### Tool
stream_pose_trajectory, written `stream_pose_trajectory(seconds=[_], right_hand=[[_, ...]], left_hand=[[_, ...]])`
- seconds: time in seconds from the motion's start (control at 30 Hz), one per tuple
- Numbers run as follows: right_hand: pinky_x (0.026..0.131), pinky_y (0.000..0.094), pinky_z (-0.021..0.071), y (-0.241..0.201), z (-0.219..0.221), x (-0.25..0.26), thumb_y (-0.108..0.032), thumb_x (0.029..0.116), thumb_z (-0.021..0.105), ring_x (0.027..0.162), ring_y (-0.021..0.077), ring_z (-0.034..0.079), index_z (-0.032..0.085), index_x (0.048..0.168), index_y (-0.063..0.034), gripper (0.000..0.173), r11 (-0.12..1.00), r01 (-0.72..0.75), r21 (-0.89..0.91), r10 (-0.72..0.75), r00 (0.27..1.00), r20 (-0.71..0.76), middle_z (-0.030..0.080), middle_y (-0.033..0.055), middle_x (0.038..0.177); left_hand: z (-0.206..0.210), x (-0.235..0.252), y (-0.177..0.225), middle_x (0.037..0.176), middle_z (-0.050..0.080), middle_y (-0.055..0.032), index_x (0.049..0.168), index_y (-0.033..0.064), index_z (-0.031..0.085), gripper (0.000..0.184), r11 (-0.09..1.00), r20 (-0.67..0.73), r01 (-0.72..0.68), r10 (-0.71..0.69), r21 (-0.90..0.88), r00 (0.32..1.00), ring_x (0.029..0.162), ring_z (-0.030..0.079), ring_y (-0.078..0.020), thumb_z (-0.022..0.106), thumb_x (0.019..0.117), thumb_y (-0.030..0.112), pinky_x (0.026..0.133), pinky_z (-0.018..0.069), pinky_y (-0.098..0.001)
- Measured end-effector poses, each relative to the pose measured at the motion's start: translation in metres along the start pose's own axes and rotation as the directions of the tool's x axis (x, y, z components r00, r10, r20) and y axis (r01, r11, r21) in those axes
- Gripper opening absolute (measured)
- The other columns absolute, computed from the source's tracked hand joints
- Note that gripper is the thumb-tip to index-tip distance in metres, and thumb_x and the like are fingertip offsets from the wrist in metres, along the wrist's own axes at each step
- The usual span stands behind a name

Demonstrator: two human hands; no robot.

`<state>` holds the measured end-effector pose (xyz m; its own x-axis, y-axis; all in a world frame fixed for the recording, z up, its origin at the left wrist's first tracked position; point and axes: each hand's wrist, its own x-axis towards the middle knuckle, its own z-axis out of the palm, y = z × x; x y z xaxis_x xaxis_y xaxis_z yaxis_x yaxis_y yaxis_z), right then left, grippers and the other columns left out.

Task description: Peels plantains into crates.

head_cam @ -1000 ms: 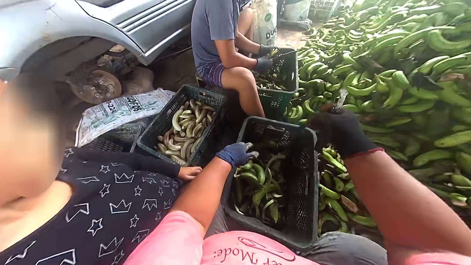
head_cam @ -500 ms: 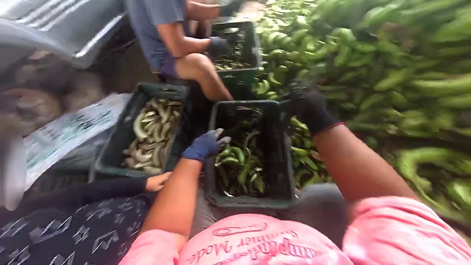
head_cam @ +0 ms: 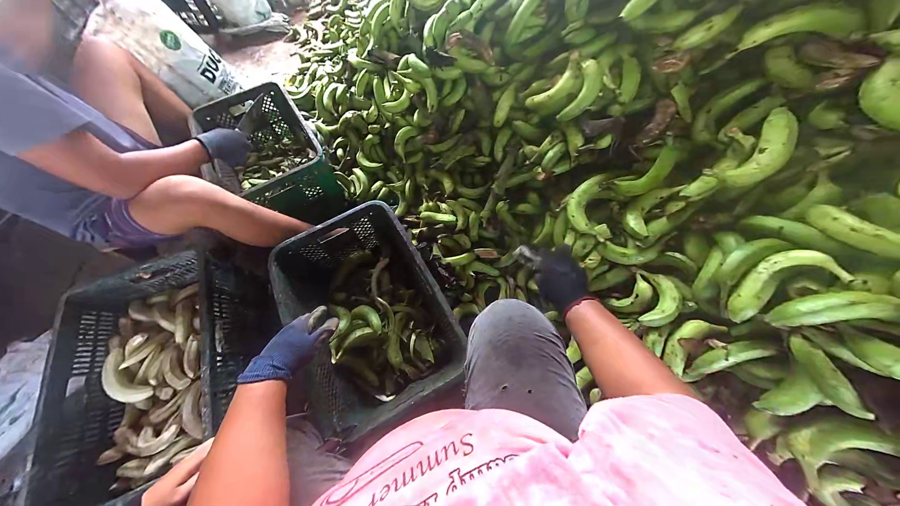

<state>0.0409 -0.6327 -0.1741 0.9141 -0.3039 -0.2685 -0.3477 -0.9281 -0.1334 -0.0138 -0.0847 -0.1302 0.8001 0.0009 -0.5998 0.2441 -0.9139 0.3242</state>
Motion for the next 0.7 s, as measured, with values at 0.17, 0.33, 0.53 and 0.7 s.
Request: stream_pose_trajectory(seconds=[0.17,0.33,0.53,0.7], right_hand=[[0.074,0.0723,0.0541,0.029,-0.034,0.065,-0.023,0.0861,0.075,0.102,0.0560,0.065,0.069,0.127,-0.0130,0.043,0.980,-0.188,-0.063,0.182,0.979,-0.087,0.035,0.0313,0.157],[0.077,0.0722,0.0539,0.015,-0.037,0.079,-0.023,0.0839,0.078,0.108,0.0543,0.063,0.071,0.116,-0.0045,0.038,0.977,-0.189,-0.103,0.184,0.981,-0.064,0.048,0.0344,0.143],[0.076,0.0689,0.0515,-0.072,-0.075,0.026,-0.040,0.0868,0.070,0.101,0.0445,0.067,0.071,0.098,-0.0069,0.035,0.978,0.203,-0.043,-0.202,0.979,0.029,0.070,0.0227,0.103],[0.070,0.0613,0.0534,-0.187,-0.109,-0.074,-0.037,0.0815,0.077,0.090,0.0341,0.066,0.072,0.098,-0.0188,0.025,0.772,0.636,-0.007,-0.622,0.757,0.200,0.066,0.0114,0.100]], left_hand=[[0.000,0.007,0.001,0.152,0.052,-0.0115,0.157,0.0232,0.043,0.074,1.000,0.001,0.003,-0.003,0.002,1.000,0.141,0.049,-0.0279,0.044,0.0988,0.069,0.118,0.0366,-0.0532],[-0.001,0.004,0.001,0.152,0.052,-0.0125,0.156,0.0210,0.043,0.074,1.000,-0.011,0.000,-0.001,-0.016,1.000,0.142,0.048,-0.0276,0.044,0.0996,0.068,0.119,0.0352,-0.0526],[-0.010,-0.012,0.025,0.149,0.056,-0.0073,0.155,0.0224,0.045,0.071,0.865,-0.152,-0.166,0.105,-0.473,0.983,0.136,0.054,-0.0204,0.041,0.1003,0.067,0.115,0.0434,-0.0484],[-0.007,-0.022,0.051,0.135,0.062,-0.0173,0.157,0.0179,0.033,0.083,0.215,-0.037,-0.054,0.083,-0.975,0.996,0.115,0.067,-0.0324,0.025,0.0986,0.077,0.094,0.0581,-0.0495]])
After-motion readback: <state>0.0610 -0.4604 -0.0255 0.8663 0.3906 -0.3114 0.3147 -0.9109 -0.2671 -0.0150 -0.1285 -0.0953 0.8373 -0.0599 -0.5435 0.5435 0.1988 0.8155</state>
